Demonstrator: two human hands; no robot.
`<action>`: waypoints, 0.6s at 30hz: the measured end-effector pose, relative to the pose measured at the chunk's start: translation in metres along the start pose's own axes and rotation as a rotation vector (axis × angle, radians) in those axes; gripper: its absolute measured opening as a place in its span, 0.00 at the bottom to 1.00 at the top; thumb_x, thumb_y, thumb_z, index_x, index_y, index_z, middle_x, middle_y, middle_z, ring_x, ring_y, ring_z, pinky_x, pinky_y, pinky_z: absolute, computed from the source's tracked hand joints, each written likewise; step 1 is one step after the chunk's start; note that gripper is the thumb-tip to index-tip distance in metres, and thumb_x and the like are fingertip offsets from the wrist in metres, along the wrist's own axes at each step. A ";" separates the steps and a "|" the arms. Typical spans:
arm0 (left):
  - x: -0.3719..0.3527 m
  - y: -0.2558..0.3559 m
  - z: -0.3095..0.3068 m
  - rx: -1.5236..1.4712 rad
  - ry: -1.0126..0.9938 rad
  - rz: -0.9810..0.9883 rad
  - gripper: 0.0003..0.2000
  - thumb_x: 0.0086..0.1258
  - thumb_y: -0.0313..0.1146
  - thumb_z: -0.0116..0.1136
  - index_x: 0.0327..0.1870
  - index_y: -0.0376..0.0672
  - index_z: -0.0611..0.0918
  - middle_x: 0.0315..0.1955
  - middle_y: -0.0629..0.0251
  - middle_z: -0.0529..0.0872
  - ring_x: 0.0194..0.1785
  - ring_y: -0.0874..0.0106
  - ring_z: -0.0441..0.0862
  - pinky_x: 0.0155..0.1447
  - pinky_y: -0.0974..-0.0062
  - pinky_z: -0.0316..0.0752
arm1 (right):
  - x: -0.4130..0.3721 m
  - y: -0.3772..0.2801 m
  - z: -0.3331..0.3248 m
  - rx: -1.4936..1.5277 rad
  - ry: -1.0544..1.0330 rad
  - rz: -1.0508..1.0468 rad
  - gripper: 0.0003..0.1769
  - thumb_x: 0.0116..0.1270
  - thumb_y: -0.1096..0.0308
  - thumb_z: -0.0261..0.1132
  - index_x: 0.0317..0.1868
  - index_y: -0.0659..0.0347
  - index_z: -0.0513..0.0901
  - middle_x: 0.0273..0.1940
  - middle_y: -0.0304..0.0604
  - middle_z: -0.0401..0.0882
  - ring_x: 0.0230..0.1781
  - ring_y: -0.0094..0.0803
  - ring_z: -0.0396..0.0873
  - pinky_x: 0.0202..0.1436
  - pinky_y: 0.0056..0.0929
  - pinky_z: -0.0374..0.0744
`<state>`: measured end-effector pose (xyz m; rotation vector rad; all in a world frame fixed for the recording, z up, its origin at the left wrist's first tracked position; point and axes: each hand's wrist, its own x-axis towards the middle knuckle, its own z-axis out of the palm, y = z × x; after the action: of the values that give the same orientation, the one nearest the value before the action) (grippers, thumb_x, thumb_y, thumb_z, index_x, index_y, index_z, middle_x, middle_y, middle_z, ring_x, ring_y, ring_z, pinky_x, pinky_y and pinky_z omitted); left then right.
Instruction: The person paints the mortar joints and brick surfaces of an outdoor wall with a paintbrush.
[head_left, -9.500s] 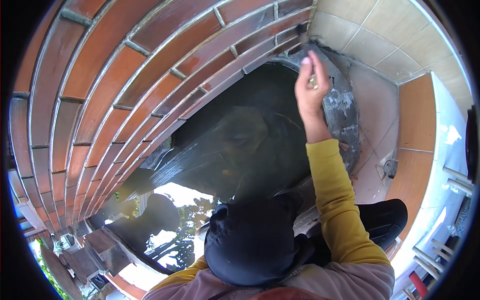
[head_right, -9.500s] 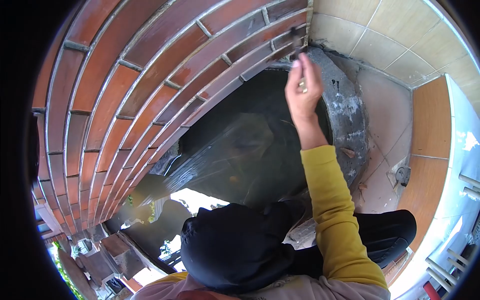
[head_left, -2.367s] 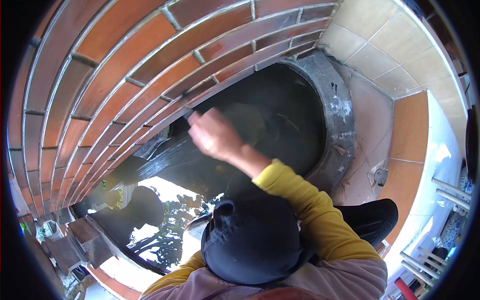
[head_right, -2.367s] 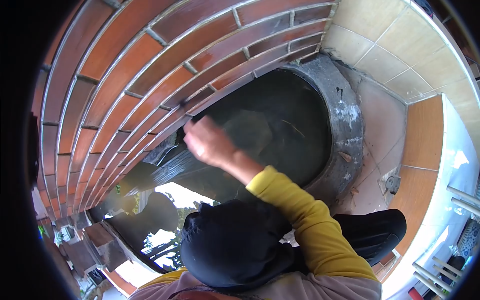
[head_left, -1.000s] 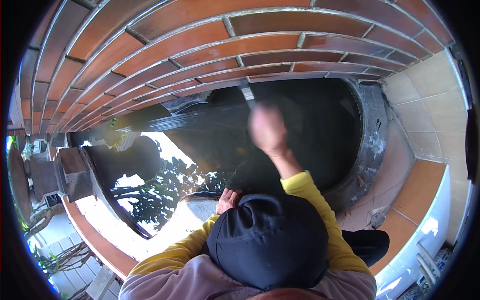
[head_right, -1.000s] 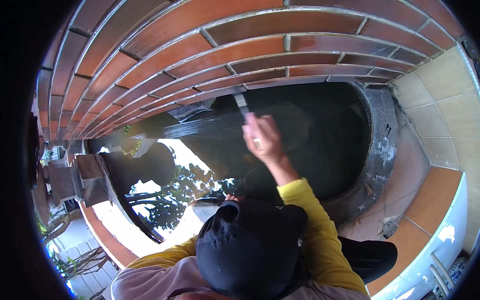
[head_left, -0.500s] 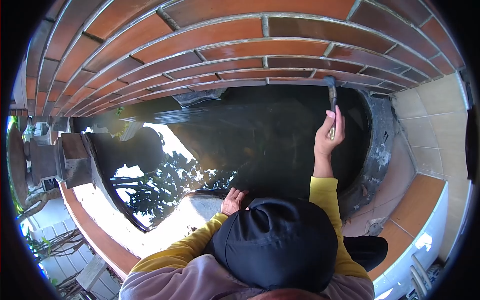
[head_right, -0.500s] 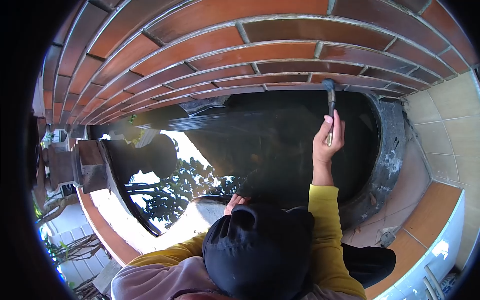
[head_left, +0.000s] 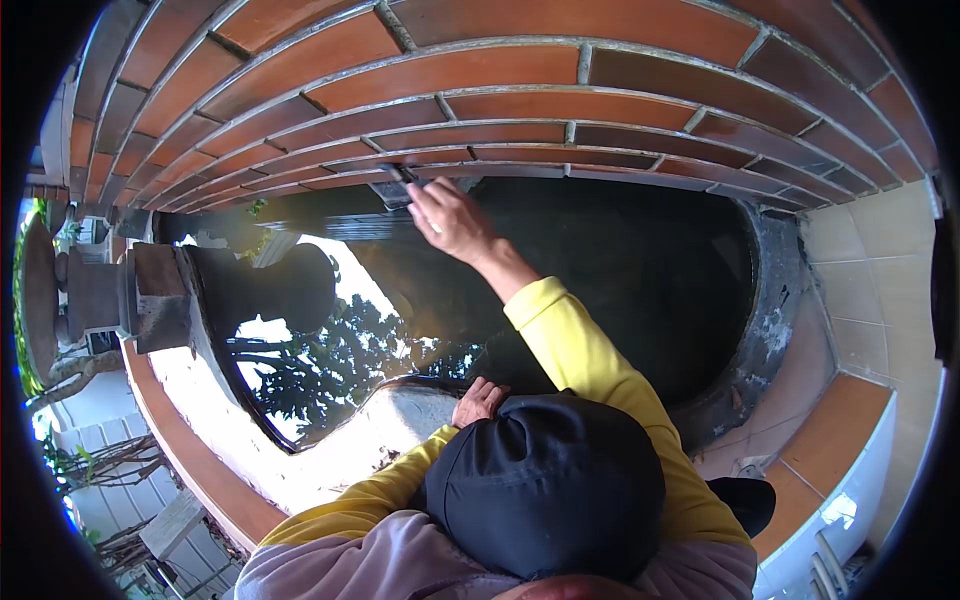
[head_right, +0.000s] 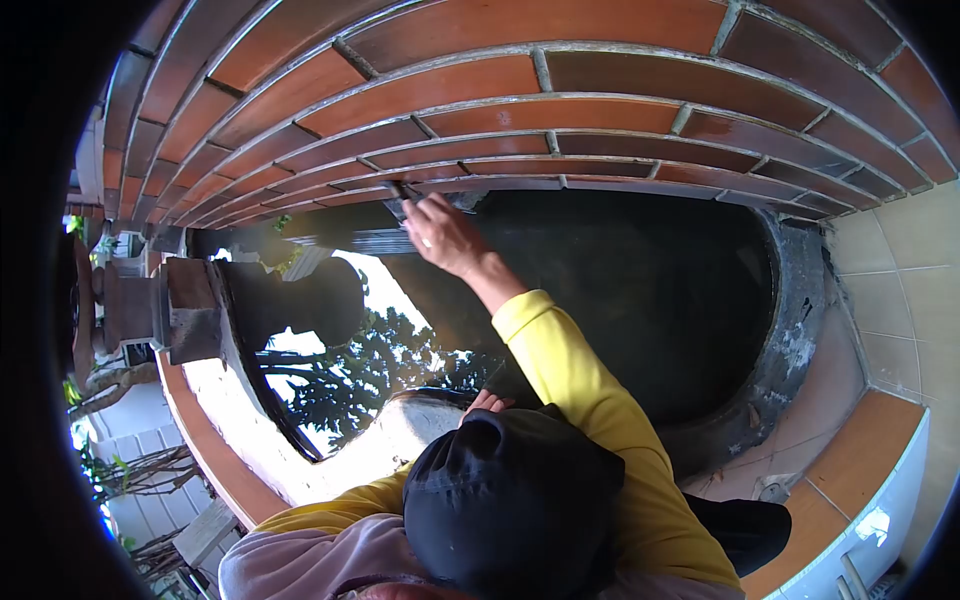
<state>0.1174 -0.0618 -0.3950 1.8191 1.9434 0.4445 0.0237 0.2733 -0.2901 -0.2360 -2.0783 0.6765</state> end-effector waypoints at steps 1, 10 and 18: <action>0.000 0.000 0.000 -0.018 -0.004 -0.024 0.20 0.63 0.30 0.59 0.58 0.42 0.83 0.40 0.61 0.82 0.50 0.60 0.77 0.58 0.67 0.77 | -0.010 0.015 -0.021 -0.031 0.046 0.007 0.15 0.70 0.70 0.68 0.53 0.71 0.82 0.34 0.46 0.79 0.38 0.41 0.78 0.42 0.37 0.81; -0.014 -0.032 0.039 -0.107 -0.015 0.099 0.20 0.65 0.32 0.56 0.58 0.43 0.82 0.45 0.62 0.82 0.53 0.59 0.76 0.61 0.67 0.76 | -0.160 0.005 -0.203 -0.471 0.405 0.406 0.15 0.72 0.79 0.63 0.57 0.77 0.82 0.32 0.51 0.78 0.29 0.41 0.76 0.31 0.37 0.76; -0.021 -0.036 0.055 -0.316 -0.053 -0.122 0.17 0.62 0.32 0.62 0.53 0.45 0.84 0.38 0.64 0.81 0.49 0.61 0.77 0.56 0.69 0.76 | -0.061 -0.016 -0.053 -0.107 -0.041 0.040 0.20 0.70 0.67 0.69 0.57 0.72 0.81 0.38 0.47 0.80 0.38 0.42 0.79 0.45 0.38 0.81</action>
<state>0.1164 -0.0888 -0.4582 1.4911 1.8179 0.6172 0.1032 0.2549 -0.3015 -0.3275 -2.1571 0.5991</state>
